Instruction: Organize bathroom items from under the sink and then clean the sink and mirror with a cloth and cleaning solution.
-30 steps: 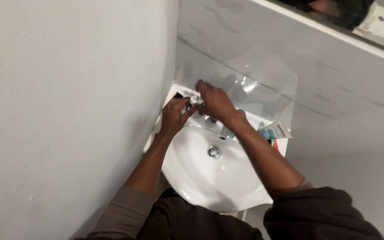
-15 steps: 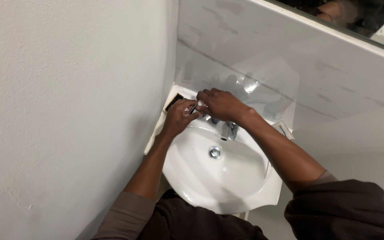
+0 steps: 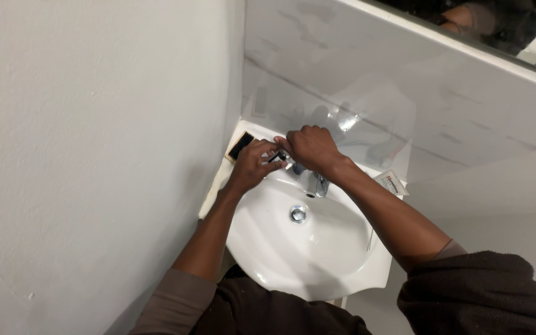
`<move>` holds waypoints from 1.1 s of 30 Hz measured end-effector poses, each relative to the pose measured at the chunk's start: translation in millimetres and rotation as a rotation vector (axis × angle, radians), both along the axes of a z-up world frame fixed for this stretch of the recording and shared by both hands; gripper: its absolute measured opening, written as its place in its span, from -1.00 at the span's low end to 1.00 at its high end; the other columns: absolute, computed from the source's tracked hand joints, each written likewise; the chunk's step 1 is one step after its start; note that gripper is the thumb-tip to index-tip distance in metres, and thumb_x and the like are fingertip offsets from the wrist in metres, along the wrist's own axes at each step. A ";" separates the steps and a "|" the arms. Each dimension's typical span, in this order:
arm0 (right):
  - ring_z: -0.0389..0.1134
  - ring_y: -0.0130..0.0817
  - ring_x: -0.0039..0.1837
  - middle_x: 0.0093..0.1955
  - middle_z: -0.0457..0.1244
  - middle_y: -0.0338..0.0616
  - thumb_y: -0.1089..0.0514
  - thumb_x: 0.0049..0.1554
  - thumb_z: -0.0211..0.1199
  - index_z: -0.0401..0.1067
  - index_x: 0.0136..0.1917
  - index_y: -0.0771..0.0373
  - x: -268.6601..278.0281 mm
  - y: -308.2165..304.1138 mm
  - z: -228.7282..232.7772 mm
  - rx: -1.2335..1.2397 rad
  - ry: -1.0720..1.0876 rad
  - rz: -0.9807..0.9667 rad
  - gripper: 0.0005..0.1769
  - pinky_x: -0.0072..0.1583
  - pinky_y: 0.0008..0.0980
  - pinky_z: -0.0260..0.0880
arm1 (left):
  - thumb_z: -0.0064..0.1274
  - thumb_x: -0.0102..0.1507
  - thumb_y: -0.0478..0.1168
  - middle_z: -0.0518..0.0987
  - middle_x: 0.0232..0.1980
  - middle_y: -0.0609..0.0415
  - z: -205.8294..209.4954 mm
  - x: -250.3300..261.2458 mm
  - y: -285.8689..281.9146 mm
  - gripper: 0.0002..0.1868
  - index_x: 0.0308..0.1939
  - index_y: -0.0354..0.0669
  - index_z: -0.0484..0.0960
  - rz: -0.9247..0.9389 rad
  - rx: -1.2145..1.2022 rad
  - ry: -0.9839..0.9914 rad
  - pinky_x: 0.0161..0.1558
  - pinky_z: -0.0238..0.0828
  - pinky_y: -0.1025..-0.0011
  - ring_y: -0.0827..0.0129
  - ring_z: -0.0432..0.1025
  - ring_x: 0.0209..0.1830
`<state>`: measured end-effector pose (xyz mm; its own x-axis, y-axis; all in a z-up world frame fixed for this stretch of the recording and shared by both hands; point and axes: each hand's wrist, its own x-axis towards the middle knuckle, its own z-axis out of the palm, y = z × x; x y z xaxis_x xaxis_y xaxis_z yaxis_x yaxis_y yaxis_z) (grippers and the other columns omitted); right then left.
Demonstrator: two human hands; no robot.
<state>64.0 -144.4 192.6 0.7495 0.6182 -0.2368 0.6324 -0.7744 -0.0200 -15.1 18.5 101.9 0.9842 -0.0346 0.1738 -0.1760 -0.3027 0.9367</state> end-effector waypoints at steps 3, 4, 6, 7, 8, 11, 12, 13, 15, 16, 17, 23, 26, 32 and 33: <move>0.41 0.21 -0.04 -0.16 0.39 0.11 0.04 0.03 0.31 0.47 0.16 0.31 11.9 -12.1 1.6 0.472 -0.001 0.463 -0.54 -0.05 0.13 0.36 | 0.35 0.17 -0.13 0.56 0.03 0.01 -13.6 0.8 2.7 -0.57 0.04 -0.28 0.67 -0.017 -0.235 0.014 0.13 0.60 0.29 0.34 0.51 0.04; 0.41 0.21 -0.04 -0.16 0.39 0.11 0.04 0.03 0.31 0.47 0.16 0.31 13.4 -11.4 3.4 0.474 0.002 0.466 -0.54 -0.05 0.13 0.36 | 0.35 0.17 -0.13 0.56 0.03 0.01 -14.9 3.3 4.8 -0.57 0.04 -0.28 0.67 -0.013 -0.234 0.016 0.13 0.60 0.29 0.34 0.51 0.04; 0.47 0.01 -0.08 -0.19 0.42 -0.04 -0.02 0.10 0.24 0.48 0.10 0.18 12.0 -12.4 6.4 0.349 0.238 0.240 -0.65 0.00 -0.02 0.39 | 0.38 0.15 -0.15 0.55 -0.03 -0.04 -17.3 2.0 6.3 -0.52 0.09 -0.28 0.64 0.000 -0.153 -0.012 0.06 0.62 0.27 0.28 0.49 -0.03; 0.47 0.01 -0.08 -0.19 0.42 -0.04 -0.02 0.10 0.24 0.48 0.10 0.18 14.5 -15.0 -9.8 0.351 0.236 0.237 -0.65 0.00 -0.02 0.39 | 0.38 0.15 -0.15 0.55 -0.03 -0.04 -17.2 0.2 5.8 -0.52 0.09 -0.28 0.64 -0.005 -0.151 -0.013 0.06 0.62 0.27 0.28 0.49 -0.03; 0.44 0.06 -0.08 -0.19 0.40 0.01 -0.09 0.14 0.25 0.47 0.06 0.24 17.4 -17.6 -25.6 0.341 0.176 0.211 -0.62 -0.02 0.00 0.39 | 0.36 0.15 -0.16 0.57 -0.04 0.00 -16.9 -1.3 5.2 -0.54 0.08 -0.27 0.65 0.005 -0.114 -0.019 0.05 0.60 0.31 0.29 0.50 -0.03; 0.41 0.09 -0.11 -0.25 0.38 0.07 -0.19 0.25 0.17 0.44 0.03 0.30 10.3 -18.2 -31.6 0.268 0.188 0.128 -0.53 -0.03 0.03 0.38 | 0.36 0.15 -0.17 0.60 -0.11 0.03 -16.6 -3.8 3.5 -0.59 0.02 -0.25 0.67 0.039 0.020 -0.070 -0.06 0.54 0.32 0.28 0.48 -0.07; 0.41 0.06 -0.14 -0.30 0.37 0.08 -0.23 0.32 0.08 0.43 0.03 0.30 4.0 -17.2 -28.2 0.200 0.267 0.075 -0.49 -0.01 0.03 0.37 | 0.37 0.14 -0.17 0.61 -0.18 0.04 -18.0 -5.9 2.8 -0.61 -0.02 -0.25 0.69 0.069 0.113 -0.110 -0.14 0.50 0.31 0.25 0.46 -0.11; 0.41 0.06 -0.14 -0.30 0.37 0.08 -0.23 0.32 0.08 0.43 0.03 0.30 4.8 -20.7 -36.2 0.200 0.268 0.069 -0.49 -0.01 0.03 0.37 | 0.37 0.14 -0.17 0.61 -0.18 0.04 -18.7 -7.5 1.2 -0.61 -0.02 -0.25 0.69 0.064 0.112 -0.108 -0.14 0.50 0.31 0.25 0.46 -0.11; 0.40 0.05 -0.17 -0.29 0.36 0.09 -0.27 0.31 0.04 0.45 0.00 0.28 5.4 -26.5 -52.5 0.267 0.225 0.109 -0.46 -0.06 0.04 0.34 | 0.39 0.14 -0.16 0.59 -0.30 0.03 -20.0 -12.4 -1.1 -0.59 0.01 -0.24 0.71 0.064 0.188 -0.145 -0.15 0.38 0.25 0.22 0.44 -0.21; 0.40 0.05 -0.17 -0.29 0.36 0.09 -0.27 0.31 0.04 0.45 0.00 0.28 3.5 -26.5 -57.2 0.267 0.229 0.108 -0.46 -0.06 0.04 0.34 | 0.39 0.14 -0.16 0.59 -0.30 0.03 -20.6 -14.6 -3.7 -0.59 0.01 -0.24 0.71 0.062 0.188 -0.141 -0.15 0.38 0.25 0.22 0.44 -0.21; 0.39 0.03 -0.18 -0.28 0.37 0.03 -0.30 0.30 0.04 0.47 -0.01 0.24 3.8 -26.3 -60.8 0.277 0.198 0.055 -0.45 -0.08 0.04 0.35 | 0.39 0.14 -0.15 0.60 -0.26 0.03 -20.7 -14.6 -6.4 -0.61 -0.01 -0.24 0.71 0.089 0.182 -0.155 -0.13 0.39 0.26 0.22 0.44 -0.19; 0.37 -0.07 0.03 -0.12 0.38 -0.12 -0.40 0.19 0.19 0.54 0.02 0.18 14.8 -26.4 -51.1 0.461 0.124 -0.077 -0.40 0.06 -0.09 0.36 | 0.27 0.23 -0.14 0.53 -0.06 0.03 -59.7 3.0 -11.6 -0.57 0.07 -0.25 0.50 0.255 -0.157 0.011 -0.09 0.50 0.36 0.33 0.46 -0.08; 0.24 -0.04 0.22 -0.02 0.38 -0.12 -0.28 -0.02 0.40 0.57 0.09 0.13 24.0 -24.6 -77.1 0.368 -0.101 0.093 -0.43 0.14 -0.09 0.23 | 0.19 0.29 -0.19 0.54 -0.02 0.06 -84.7 4.9 -8.5 -0.57 0.14 -0.25 0.38 0.275 -0.337 0.037 0.00 0.46 0.38 0.39 0.48 -0.04; 0.20 -0.22 0.27 -0.03 0.41 -0.25 0.07 -0.02 0.40 0.61 0.01 0.09 30.5 -13.3 -116.3 0.159 -0.226 0.115 -0.71 0.29 -0.22 0.14 | 0.18 0.26 -0.32 0.43 0.05 -0.03 -121.5 1.8 -13.4 -0.53 0.16 -0.23 0.30 0.263 -0.308 0.134 -0.01 0.37 0.36 0.26 0.37 -0.04; 0.21 -0.22 0.25 -0.03 0.41 -0.26 0.11 0.01 0.39 0.60 -0.01 0.12 33.2 -11.3 -120.0 0.170 -0.235 0.125 -0.76 0.26 -0.23 0.14 | 0.19 0.22 -0.36 0.39 0.05 -0.04 -120.6 -1.0 -14.8 -0.50 0.15 -0.23 0.28 0.266 -0.306 0.197 -0.07 0.36 0.33 0.19 0.32 -0.10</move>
